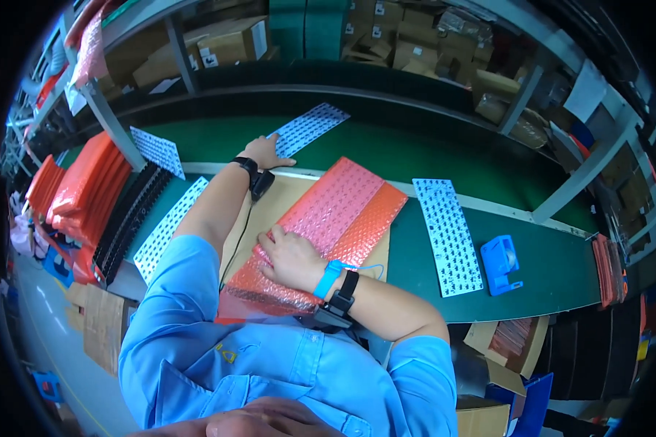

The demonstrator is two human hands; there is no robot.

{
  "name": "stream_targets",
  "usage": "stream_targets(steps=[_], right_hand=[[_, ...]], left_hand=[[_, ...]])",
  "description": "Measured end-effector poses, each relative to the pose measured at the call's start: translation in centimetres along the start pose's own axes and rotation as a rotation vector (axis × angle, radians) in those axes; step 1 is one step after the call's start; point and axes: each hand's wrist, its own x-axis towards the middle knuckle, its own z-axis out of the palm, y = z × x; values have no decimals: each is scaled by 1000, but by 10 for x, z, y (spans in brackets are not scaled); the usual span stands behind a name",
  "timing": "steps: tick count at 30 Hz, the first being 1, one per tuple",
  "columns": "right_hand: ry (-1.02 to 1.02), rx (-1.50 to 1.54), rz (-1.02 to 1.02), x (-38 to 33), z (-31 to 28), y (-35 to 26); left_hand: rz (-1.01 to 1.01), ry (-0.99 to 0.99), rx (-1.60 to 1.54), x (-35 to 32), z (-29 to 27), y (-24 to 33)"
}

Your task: The person wraps circuit boards in bubble wrap by hand, folding the wrap over each board and setting the wrapped items into a stack.

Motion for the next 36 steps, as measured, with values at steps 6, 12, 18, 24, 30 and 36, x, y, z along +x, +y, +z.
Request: stream_targets(steps=[6, 12, 18, 24, 30, 36], right_hand=[[16, 6, 5, 2, -2, -7], [101, 824, 340, 13, -17, 30], [446, 1574, 442, 9, -92, 68], [450, 685, 160, -15, -127, 73], [15, -806, -117, -25, -94, 101], [-326, -652, 62, -24, -74, 94]], left_hand=[[-50, 38, 116, -2, -9, 21], [-17, 42, -290, -49, -67, 44], [366, 241, -297, -216, -95, 61], [418, 494, -313, -305, -26, 25], [-36, 376, -1374, -308, 26, 14], [175, 452, -503, -299, 41, 20]])
